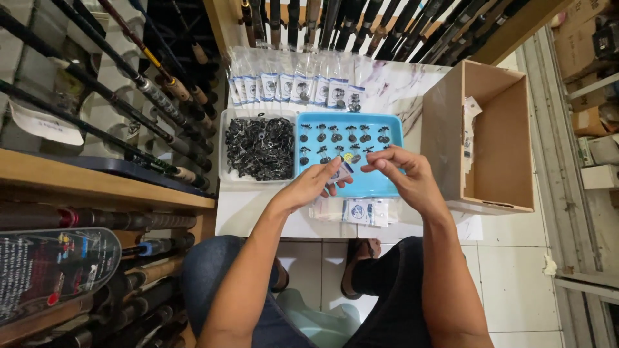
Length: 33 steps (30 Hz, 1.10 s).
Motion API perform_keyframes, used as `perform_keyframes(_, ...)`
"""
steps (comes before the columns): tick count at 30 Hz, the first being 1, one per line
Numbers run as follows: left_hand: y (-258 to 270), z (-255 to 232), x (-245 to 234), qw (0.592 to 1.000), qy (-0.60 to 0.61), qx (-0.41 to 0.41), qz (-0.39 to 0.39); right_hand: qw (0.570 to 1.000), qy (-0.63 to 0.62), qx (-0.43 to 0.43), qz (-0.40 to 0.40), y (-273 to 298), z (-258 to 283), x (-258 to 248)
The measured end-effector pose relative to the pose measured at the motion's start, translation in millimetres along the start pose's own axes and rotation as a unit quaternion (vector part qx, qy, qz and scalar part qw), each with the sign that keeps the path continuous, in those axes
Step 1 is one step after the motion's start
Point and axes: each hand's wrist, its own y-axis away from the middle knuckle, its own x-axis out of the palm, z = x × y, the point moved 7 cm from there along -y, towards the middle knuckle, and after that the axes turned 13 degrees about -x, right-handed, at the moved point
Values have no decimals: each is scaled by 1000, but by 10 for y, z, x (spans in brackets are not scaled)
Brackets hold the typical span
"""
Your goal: The person sorts small metal fishing hooks by picking them individually from a blue tray and placing them into a small plastic bag.
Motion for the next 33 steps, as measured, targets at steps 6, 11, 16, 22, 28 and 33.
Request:
perform_keyframes(6, -39, 29, -122, 998, -38, 22, -51, 994, 100, -49, -9, -22, 75, -16)
perform_keyframes(11, 183, -120, -440, 989, -57, 37, -135, 996, 66, -39, -40, -32, -68, 23)
perform_keyframes(16, 436, -242, -850, 973, 30, 104, -206, 985, 169, -36, -29, -95, -508, 395)
perform_keyframes(22, 526, -222, -1005, 963, 79, 127, -226, 927, 353, -112, 62, -248, -805, 1143)
perform_keyframes(28, 536, -245, -981, 965, 68, 121, -222, 892, 437, -91, 66, -345, -885, 1396)
perform_keyframes(33, 501, -261, -954, 968, 50, 122, -216, 841, 518, -96, 122, -296, -970, 1461)
